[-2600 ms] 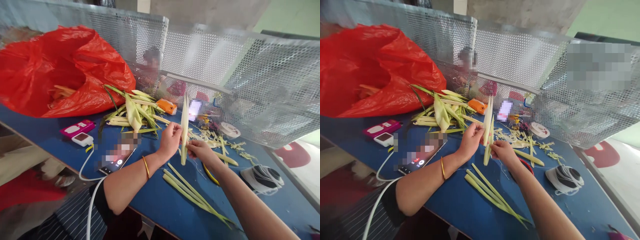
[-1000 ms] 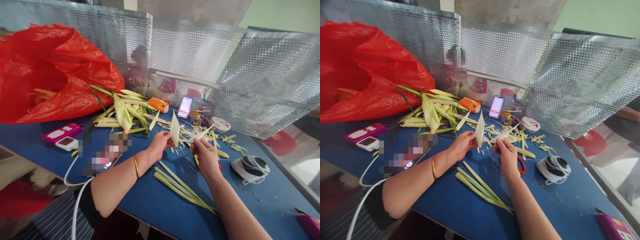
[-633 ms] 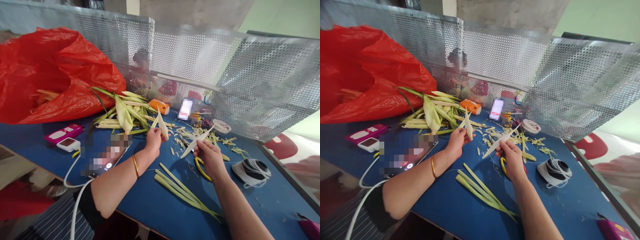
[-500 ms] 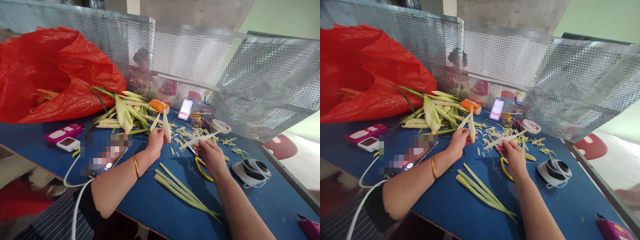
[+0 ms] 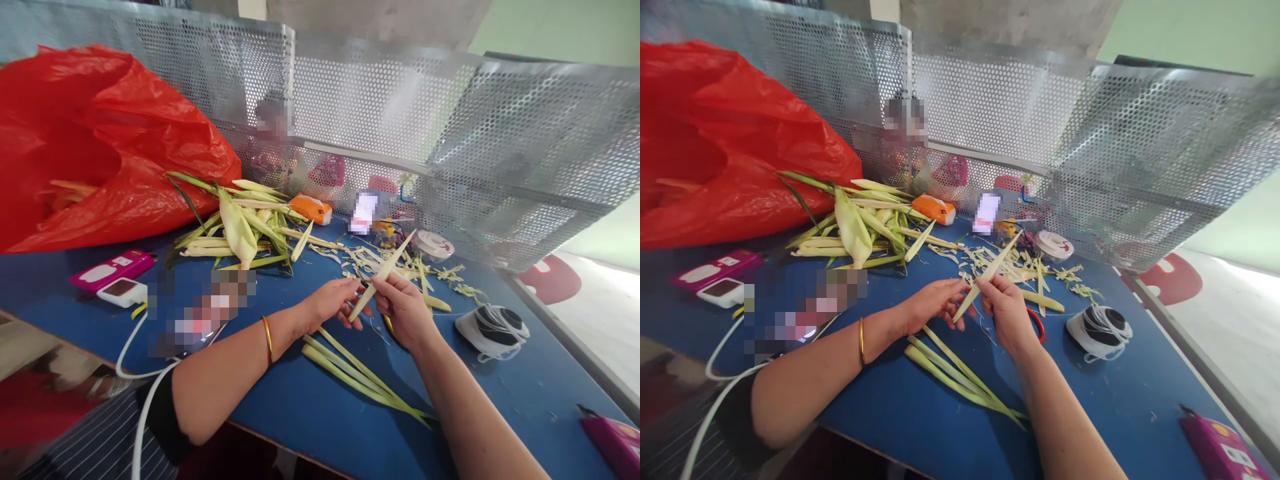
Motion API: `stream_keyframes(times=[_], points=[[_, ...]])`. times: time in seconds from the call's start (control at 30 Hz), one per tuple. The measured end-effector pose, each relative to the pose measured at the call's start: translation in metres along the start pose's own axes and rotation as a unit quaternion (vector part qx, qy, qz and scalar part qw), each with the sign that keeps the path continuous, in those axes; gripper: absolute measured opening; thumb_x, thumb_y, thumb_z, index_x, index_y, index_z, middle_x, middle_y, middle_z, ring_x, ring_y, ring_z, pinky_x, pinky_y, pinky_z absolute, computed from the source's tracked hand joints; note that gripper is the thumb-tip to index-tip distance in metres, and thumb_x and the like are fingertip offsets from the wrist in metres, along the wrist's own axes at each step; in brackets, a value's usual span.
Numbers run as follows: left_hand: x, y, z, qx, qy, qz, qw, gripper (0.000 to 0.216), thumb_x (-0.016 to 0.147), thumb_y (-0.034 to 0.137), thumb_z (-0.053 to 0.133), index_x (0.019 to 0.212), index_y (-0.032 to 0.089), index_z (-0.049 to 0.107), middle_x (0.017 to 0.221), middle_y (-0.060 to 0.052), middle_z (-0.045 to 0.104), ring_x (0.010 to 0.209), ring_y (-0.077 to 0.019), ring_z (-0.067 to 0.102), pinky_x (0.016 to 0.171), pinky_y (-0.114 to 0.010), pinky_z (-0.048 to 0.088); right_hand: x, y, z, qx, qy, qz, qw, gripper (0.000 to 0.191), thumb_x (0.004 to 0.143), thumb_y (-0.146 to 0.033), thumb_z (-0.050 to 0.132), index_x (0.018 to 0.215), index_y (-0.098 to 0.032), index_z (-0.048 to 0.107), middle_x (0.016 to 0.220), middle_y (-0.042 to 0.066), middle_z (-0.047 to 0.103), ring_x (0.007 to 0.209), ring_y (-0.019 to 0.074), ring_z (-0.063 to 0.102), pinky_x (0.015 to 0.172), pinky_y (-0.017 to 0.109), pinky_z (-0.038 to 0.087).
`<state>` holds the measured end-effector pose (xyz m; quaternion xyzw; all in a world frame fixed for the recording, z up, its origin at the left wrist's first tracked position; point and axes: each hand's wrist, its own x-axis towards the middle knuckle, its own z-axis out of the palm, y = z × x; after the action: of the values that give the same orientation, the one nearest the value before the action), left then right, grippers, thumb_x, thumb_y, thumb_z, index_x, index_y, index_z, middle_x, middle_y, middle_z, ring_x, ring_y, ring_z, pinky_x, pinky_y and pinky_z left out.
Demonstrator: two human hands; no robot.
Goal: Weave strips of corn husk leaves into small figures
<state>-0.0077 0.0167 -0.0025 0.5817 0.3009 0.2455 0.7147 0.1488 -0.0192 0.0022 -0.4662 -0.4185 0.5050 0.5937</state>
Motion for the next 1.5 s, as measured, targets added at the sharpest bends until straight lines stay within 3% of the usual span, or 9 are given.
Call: stream_keyframes(times=[0.2, 0.3, 0.47, 0.73, 0.97, 1.1, 1.3, 1.4, 1.5], points=[[0.004, -0.006, 0.000, 0.087, 0.025, 0.077, 0.993, 0.040, 0.085, 0.054, 0.054, 0.073, 0.016, 0.057, 0.053, 0.006, 0.039, 0.047, -0.0067, 0.033, 0.047, -0.021, 0.025, 0.001, 0.004, 0.003, -0.004, 0.014, 0.020, 1.000, 0.034, 0.063, -0.044, 0.082, 0.073, -0.017, 0.063, 0.045, -0.008, 0.044, 0.040, 0.0049, 0.033, 0.039, 0.019, 0.023], [0.004, -0.005, 0.000, 0.082, 0.035, 0.070, 0.994, 0.039, 0.084, 0.052, 0.055, 0.067, 0.017, 0.054, 0.055, 0.005, 0.040, 0.050, -0.0078, 0.033, 0.049, -0.023, 0.025, 0.000, 0.003, 0.004, -0.006, -0.009, 0.030, 0.999, 0.035, 0.061, -0.044, 0.083, 0.073, -0.015, 0.066, 0.046, -0.007, 0.047, 0.040, 0.0054, 0.034, 0.039, 0.020, 0.026], [0.002, -0.002, 0.000, 0.094, 0.038, 0.052, 0.993, 0.037, 0.085, 0.049, 0.053, 0.066, 0.018, 0.053, 0.053, 0.006, 0.037, 0.049, -0.0083, 0.031, 0.048, -0.023, 0.022, 0.005, 0.001, -0.007, 0.052, 0.088, 0.032, 0.994, 0.037, 0.049, -0.039, 0.088, 0.067, -0.015, 0.067, 0.050, -0.004, 0.052, 0.043, 0.0061, 0.041, 0.037, 0.019, 0.031], [0.000, 0.002, 0.000, 0.055, 0.032, 0.007, 0.998, 0.036, 0.081, 0.049, 0.058, 0.065, 0.017, 0.056, 0.047, 0.008, 0.029, 0.044, -0.0066, 0.021, 0.046, -0.023, 0.015, 0.018, -0.010, -0.042, 0.103, 0.198, -0.046, 0.974, 0.037, 0.056, -0.041, 0.087, 0.076, -0.018, 0.065, 0.057, -0.006, 0.050, 0.047, 0.0058, 0.043, 0.039, 0.018, 0.037], [0.002, 0.000, -0.002, 0.071, 0.060, 0.054, 0.994, 0.040, 0.081, 0.054, 0.057, 0.069, 0.016, 0.060, 0.048, 0.006, 0.036, 0.045, -0.0073, 0.027, 0.047, -0.023, 0.020, 0.003, -0.004, -0.009, 0.035, 0.025, 0.054, 0.998, 0.042, 0.061, -0.050, 0.084, 0.080, -0.015, 0.070, 0.056, -0.006, 0.051, 0.044, 0.0054, 0.041, 0.040, 0.020, 0.034], [0.003, -0.002, -0.002, 0.101, 0.026, 0.059, 0.993, 0.043, 0.080, 0.056, 0.056, 0.071, 0.015, 0.066, 0.052, 0.005, 0.042, 0.048, -0.0081, 0.033, 0.048, -0.023, 0.023, 0.002, 0.001, -0.005, 0.003, 0.077, 0.008, 0.997, 0.036, 0.058, -0.044, 0.084, 0.071, -0.014, 0.072, 0.050, -0.004, 0.051, 0.043, 0.0066, 0.042, 0.041, 0.022, 0.032], [0.007, 0.001, -0.008, 0.013, 0.215, 0.046, 0.975, 0.037, 0.083, 0.046, 0.060, 0.061, 0.016, 0.060, 0.046, 0.007, 0.035, 0.041, -0.0066, 0.030, 0.044, -0.022, 0.023, 0.010, -0.009, -0.024, 0.072, 0.218, -0.064, 0.971, 0.033, 0.055, -0.042, 0.086, 0.071, -0.018, 0.072, 0.055, -0.004, 0.053, 0.048, 0.0077, 0.046, 0.042, 0.021, 0.035], [0.005, 0.003, -0.007, -0.031, 0.207, -0.007, 0.978, 0.048, 0.084, 0.055, 0.059, 0.061, 0.014, 0.063, 0.053, 0.000, 0.052, 0.047, -0.0081, 0.046, 0.046, -0.021, 0.034, 0.006, -0.010, -0.022, -0.054, 0.219, -0.149, 0.963, 0.025, 0.070, -0.042, 0.077, 0.081, -0.020, 0.075, 0.067, 0.000, 0.064, 0.054, 0.0111, 0.053, 0.049, 0.024, 0.041], [0.002, 0.003, -0.005, -0.128, 0.117, -0.048, 0.984, 0.047, 0.084, 0.057, 0.060, 0.079, 0.011, 0.071, 0.076, -0.008, 0.069, 0.065, -0.0134, 0.062, 0.058, -0.023, 0.048, -0.005, -0.006, -0.011, -0.312, 0.082, -0.261, 0.910, 0.016, 0.085, -0.033, 0.064, 0.091, -0.024, 0.076, 0.084, 0.005, 0.071, 0.069, 0.0175, 0.063, 0.063, 0.030, 0.046]])
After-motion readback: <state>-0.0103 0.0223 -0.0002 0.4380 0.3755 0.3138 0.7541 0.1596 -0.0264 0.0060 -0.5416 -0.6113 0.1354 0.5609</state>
